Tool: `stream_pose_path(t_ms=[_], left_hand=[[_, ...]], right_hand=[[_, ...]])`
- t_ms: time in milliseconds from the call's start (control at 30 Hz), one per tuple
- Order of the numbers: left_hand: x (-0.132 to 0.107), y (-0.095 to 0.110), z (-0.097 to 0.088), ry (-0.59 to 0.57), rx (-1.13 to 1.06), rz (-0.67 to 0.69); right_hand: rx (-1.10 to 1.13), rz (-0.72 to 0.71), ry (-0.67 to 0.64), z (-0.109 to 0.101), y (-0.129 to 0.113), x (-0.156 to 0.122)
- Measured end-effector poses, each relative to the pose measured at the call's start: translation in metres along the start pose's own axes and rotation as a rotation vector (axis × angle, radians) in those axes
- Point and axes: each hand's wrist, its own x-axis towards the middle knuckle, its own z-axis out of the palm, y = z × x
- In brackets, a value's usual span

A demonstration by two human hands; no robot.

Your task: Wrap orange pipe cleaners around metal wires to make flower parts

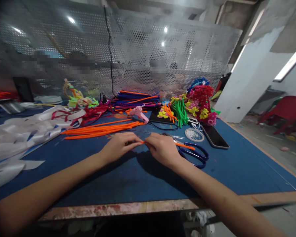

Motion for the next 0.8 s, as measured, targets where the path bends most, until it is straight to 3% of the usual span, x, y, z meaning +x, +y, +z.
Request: stream_pose_path(t_ms=[133, 233, 300, 367, 467, 533, 667, 800], left_hand=[[0.005, -0.002, 0.000, -0.199, -0.514, -0.446], [0.006, -0.006, -0.002, -0.303, -0.644, -0.545], [0.005, -0.008, -0.003, -0.305, -0.551, -0.466], [0.004, -0.007, -0.004, -0.253, -0.331, -0.280], [0.002, 0.000, -0.007, -0.141, 0.077, 0.027], [0.000, 0.004, -0.009, -0.108, 0.237, 0.150], [0.000, 0.004, -0.013, -0.095, 0.267, 0.212], [0.000, 0.001, -0.012, -0.082, 0.194, 0.198]], right_hand=[[-0.294, -0.312, 0.058, -0.002, 0.001, -0.002], [-0.366, -0.447, 0.080, -0.001, 0.002, -0.003], [-0.332, -0.430, 0.071, 0.001, 0.002, -0.003], [-0.264, -0.357, 0.052, 0.004, 0.002, -0.003], [-0.087, -0.164, 0.028, 0.005, 0.001, -0.002], [0.103, -0.034, 0.001, 0.003, 0.000, 0.000], [0.433, 0.110, -0.054, -0.007, -0.001, 0.005], [0.560, 0.203, -0.099, -0.013, 0.000, 0.007]])
